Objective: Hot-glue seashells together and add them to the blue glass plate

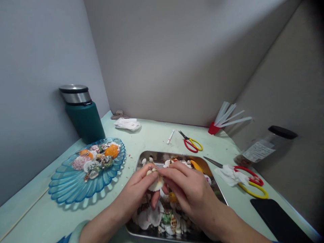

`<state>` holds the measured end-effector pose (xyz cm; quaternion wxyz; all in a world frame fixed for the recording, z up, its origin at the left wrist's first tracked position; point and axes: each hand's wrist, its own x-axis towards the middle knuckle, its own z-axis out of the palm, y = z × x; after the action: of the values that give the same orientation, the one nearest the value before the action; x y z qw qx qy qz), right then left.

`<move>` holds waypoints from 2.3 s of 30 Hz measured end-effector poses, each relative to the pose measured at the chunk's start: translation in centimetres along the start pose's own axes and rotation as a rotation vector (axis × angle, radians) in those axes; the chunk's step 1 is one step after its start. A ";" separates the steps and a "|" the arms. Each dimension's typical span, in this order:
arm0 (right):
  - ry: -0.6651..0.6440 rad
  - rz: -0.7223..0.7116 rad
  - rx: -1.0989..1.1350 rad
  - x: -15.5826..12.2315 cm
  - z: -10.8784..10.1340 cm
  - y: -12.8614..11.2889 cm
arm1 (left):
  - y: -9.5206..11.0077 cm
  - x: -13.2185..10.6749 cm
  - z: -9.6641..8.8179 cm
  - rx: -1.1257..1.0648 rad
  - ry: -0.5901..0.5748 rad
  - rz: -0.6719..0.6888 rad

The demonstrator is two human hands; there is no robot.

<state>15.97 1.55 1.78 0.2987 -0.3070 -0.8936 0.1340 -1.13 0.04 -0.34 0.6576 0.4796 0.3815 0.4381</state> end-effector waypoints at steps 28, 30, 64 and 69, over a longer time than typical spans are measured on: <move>0.088 0.104 0.153 0.1 0.0 -0.3 | 0.5 -0.1 0.5 0.074 0.045 0.041; 0.076 0.064 0.132 0.0 0.1 -0.2 | 0.5 0.0 0.5 0.065 0.050 0.039; 0.074 0.062 0.038 0.0 0.5 0.1 | -0.6 -0.2 0.1 0.092 -0.032 0.058; 0.045 0.041 0.010 -0.1 0.5 0.2 | -0.8 -0.2 0.0 0.097 -0.050 0.064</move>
<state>15.80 1.57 1.27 0.3176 -0.3268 -0.8794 0.1378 -1.02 -0.26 -1.07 0.6287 0.5339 0.3702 0.4275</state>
